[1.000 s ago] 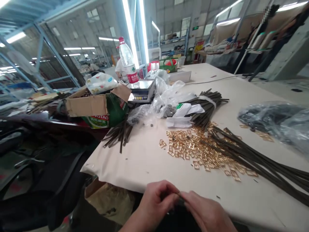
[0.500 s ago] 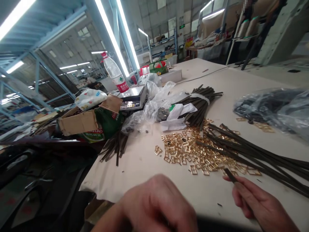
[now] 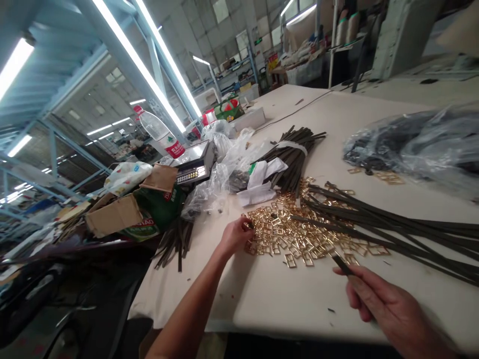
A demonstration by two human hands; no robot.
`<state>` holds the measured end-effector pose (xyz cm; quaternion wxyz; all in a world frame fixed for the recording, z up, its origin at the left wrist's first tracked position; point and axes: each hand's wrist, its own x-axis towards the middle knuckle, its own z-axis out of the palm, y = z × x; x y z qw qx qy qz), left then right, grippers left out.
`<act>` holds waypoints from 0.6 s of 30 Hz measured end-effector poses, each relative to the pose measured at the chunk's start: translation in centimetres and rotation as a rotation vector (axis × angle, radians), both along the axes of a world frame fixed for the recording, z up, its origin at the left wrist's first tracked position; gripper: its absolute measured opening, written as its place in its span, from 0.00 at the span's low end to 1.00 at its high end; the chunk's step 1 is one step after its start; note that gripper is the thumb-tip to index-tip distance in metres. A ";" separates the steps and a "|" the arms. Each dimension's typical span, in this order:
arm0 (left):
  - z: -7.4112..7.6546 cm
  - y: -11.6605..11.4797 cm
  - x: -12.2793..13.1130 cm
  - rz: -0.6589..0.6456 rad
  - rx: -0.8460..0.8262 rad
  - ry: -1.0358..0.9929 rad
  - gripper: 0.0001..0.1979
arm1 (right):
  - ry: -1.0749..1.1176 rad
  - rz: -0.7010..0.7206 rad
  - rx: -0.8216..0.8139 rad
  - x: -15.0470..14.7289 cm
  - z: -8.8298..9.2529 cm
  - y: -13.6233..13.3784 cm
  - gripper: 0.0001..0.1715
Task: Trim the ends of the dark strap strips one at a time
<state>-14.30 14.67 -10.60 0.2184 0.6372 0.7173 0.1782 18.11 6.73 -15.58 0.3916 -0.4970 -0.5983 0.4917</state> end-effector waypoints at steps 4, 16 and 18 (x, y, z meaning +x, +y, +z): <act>0.5 -0.6 -0.6 -0.035 -0.045 -0.071 0.21 | -0.006 0.008 0.034 0.0 0.0 0.1 0.24; -0.7 1.2 0.6 0.123 0.129 -0.304 0.06 | 0.054 -0.060 0.015 -0.9 1.4 -0.6 0.21; -0.7 1.2 0.5 0.160 0.171 -0.420 0.07 | 0.051 -0.058 0.015 -0.8 1.4 -0.6 0.21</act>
